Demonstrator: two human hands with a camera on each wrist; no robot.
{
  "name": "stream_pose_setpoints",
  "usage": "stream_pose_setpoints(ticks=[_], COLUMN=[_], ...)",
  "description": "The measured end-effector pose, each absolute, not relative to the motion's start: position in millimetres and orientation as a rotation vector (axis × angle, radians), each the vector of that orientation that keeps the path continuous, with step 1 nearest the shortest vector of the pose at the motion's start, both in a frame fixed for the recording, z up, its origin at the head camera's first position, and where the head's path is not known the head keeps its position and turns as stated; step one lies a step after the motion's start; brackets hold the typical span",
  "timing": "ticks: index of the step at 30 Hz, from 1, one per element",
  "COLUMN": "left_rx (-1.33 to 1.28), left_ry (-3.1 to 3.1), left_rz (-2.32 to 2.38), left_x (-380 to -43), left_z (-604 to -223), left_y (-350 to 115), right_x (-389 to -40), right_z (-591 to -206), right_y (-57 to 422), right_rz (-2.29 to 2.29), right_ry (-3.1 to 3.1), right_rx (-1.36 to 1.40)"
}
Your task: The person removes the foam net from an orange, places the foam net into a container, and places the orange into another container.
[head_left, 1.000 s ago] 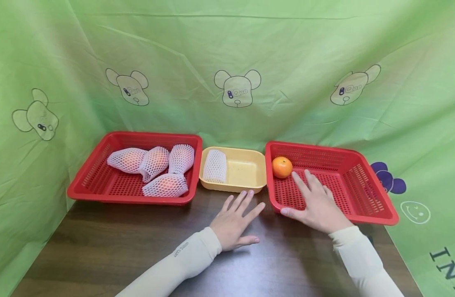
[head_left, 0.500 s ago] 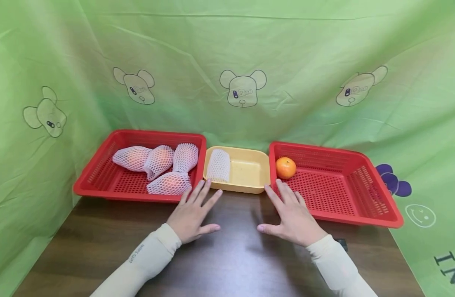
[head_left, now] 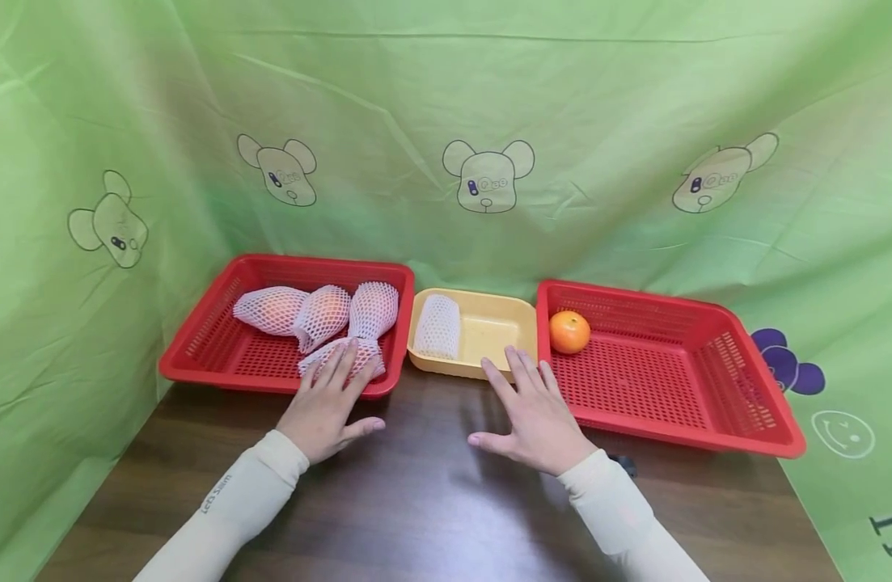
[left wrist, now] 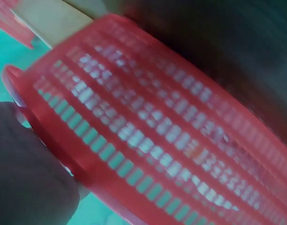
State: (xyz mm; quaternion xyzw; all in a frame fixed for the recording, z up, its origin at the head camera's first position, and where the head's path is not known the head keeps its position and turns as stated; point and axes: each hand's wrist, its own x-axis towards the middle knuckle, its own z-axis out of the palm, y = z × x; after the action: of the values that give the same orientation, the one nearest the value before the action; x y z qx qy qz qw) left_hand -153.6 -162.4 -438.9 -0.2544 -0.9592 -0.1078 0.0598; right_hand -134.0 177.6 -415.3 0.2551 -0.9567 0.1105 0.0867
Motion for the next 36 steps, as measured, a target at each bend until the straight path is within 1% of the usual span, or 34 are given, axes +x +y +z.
stream_pose_setpoints(ticks=[7,16,20,26,31,36], left_rx=[-0.671,-0.606,-0.577,-0.564,-0.580,-0.620], left_ry=[-2.934,-2.941,-2.940,-2.965,-2.998,-3.028], left_rz=[-0.313,-0.326,-0.340,-0.336,-0.370,-0.428], left_x=[-161,-166,-167,-173,-175,-179], left_z=[-437,-433,-432,-431,-426,-415], left_y=[-191,-213,-222,-233,-235,-239], right_x=[-146,-163,-171,-182,-186,-186], right_z=[-414,-418,-419,-420,-423,-428], right_y=[143,77,52,29,18,14], right_rz=[0.391,0.456,0.445,0.411,0.325,0.380], right_ry=[-2.896,-2.980,-3.027,-3.070,-3.053,-3.074], right_rx=[0.832,0.894,0.812,0.642,0.571,0.529])
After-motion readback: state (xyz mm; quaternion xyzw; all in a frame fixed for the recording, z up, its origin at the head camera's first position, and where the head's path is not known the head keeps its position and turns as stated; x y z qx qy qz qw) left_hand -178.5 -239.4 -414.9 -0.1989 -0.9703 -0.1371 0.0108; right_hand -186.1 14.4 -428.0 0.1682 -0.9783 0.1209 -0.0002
